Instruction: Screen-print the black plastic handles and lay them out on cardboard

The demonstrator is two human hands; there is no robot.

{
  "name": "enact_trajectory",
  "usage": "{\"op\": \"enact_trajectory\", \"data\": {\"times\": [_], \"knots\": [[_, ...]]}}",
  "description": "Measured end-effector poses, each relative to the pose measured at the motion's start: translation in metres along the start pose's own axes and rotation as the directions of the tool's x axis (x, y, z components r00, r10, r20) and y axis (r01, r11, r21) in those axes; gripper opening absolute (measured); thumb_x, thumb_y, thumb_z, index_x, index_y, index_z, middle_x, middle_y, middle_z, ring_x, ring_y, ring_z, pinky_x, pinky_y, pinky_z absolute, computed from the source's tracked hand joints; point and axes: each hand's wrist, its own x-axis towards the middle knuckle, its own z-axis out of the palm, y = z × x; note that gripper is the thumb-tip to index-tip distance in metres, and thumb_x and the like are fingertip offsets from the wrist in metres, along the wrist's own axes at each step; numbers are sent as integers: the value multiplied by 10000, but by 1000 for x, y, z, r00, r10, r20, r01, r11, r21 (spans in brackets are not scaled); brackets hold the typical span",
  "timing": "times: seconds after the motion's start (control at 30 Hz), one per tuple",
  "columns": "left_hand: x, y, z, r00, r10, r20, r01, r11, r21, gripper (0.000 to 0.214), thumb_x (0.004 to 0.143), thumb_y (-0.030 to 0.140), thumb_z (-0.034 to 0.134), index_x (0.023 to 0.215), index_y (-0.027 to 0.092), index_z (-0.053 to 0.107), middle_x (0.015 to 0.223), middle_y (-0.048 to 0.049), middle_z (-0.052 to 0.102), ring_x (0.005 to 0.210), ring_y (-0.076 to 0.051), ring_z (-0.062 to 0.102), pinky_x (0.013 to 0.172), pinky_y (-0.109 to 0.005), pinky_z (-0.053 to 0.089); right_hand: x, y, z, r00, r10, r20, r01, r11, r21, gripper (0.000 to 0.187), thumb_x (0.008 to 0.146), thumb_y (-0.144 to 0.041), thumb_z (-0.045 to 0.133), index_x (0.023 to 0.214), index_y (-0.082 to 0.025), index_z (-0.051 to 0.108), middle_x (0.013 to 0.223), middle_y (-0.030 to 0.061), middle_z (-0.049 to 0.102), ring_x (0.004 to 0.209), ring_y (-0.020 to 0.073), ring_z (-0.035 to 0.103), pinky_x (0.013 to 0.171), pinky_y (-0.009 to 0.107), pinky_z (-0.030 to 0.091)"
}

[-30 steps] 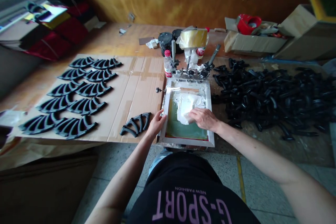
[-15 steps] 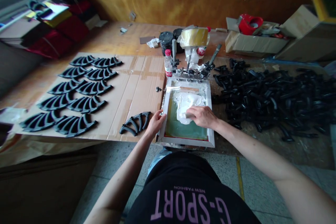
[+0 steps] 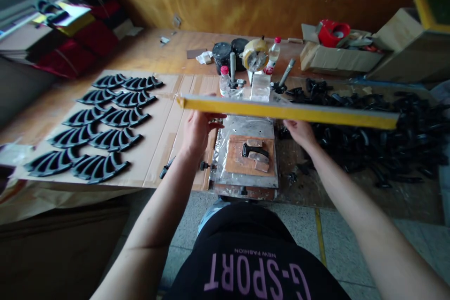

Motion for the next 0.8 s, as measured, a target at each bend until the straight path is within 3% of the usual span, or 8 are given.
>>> {"op": "enact_trajectory", "data": {"times": [0.2, 0.23, 0.3, 0.37, 0.47, 0.53, 0.63, 0.8], "knots": [[-21, -39, 18, 988, -124, -87, 119, 991, -64, 503, 870, 628, 501, 1131, 205, 580, 985, -91, 710, 773, -152, 677, 558, -212, 510, -66, -53, 62, 921, 4, 390, 88, 972, -218, 237, 889, -378, 626, 882, -143, 656, 969, 129, 659, 946, 236, 601, 837, 314, 444], [-37, -55, 17, 965, -258, -42, 256, 966, -42, 510, 851, 622, 539, 1112, 186, 592, 1001, -112, 715, 772, -171, 683, 548, -226, 513, -71, -64, 66, 918, 53, 394, 46, 970, -238, 217, 916, -344, 588, 920, -134, 642, 959, 137, 664, 932, 240, 603, 824, 320, 443], [-73, -85, 13, 802, -590, 93, 589, 807, 39, 537, 802, 611, 615, 1092, 160, 617, 1059, -158, 715, 828, -236, 700, 552, -275, 533, -81, -89, 68, 925, 123, 360, -41, 973, -227, 219, 954, -327, 518, 974, -132, 615, 928, 137, 672, 881, 237, 608, 777, 321, 442], [-104, -109, 9, 702, -703, 110, 707, 707, 3, 515, 805, 599, 620, 1084, 167, 620, 1089, -155, 710, 917, -260, 698, 608, -302, 556, -91, -112, 68, 942, 46, 332, -4, 992, -127, 202, 966, -324, 493, 965, -156, 605, 927, 121, 674, 881, 227, 604, 766, 313, 438], [-127, -124, -10, 727, -686, -11, 679, 722, -130, 390, 832, 520, 627, 962, 153, 597, 1027, -124, 713, 854, -217, 708, 624, -283, 562, -96, -123, 66, 897, -252, 362, 219, 967, 132, 171, 967, -278, 491, 883, -198, 616, 929, 62, 676, 911, 183, 597, 796, 277, 429], [-127, -125, -37, 758, -633, -156, 621, 774, -123, 336, 851, 472, 616, 940, 152, 565, 1050, -118, 706, 757, -187, 711, 579, -268, 558, -86, -100, 60, 892, -269, 363, 219, 960, 174, 190, 966, -233, 476, 866, -204, 636, 932, 41, 680, 909, 166, 596, 809, 265, 425], [-123, -125, -101, 765, -467, -443, 521, 854, -1, 326, 910, 474, 515, 939, 150, 540, 1046, -133, 703, 665, -163, 706, 526, -252, 549, -58, -24, 49, 951, 38, 306, -1, 993, -119, 233, 927, -144, 450, 883, -175, 677, 969, 85, 685, 933, 200, 586, 829, 294, 419], [-131, -135, -202, 601, -267, -753, 635, 732, 247, 399, 966, 480, 318, 940, 148, 536, 967, -165, 713, 625, -163, 706, 527, -262, 562, -38, 85, 56, 929, 179, 325, -7, 885, -466, 324, 867, -136, 478, 1130, -113, 666, 1111, 163, 648, 1045, 280, 527, 820, 356, 405]]}}
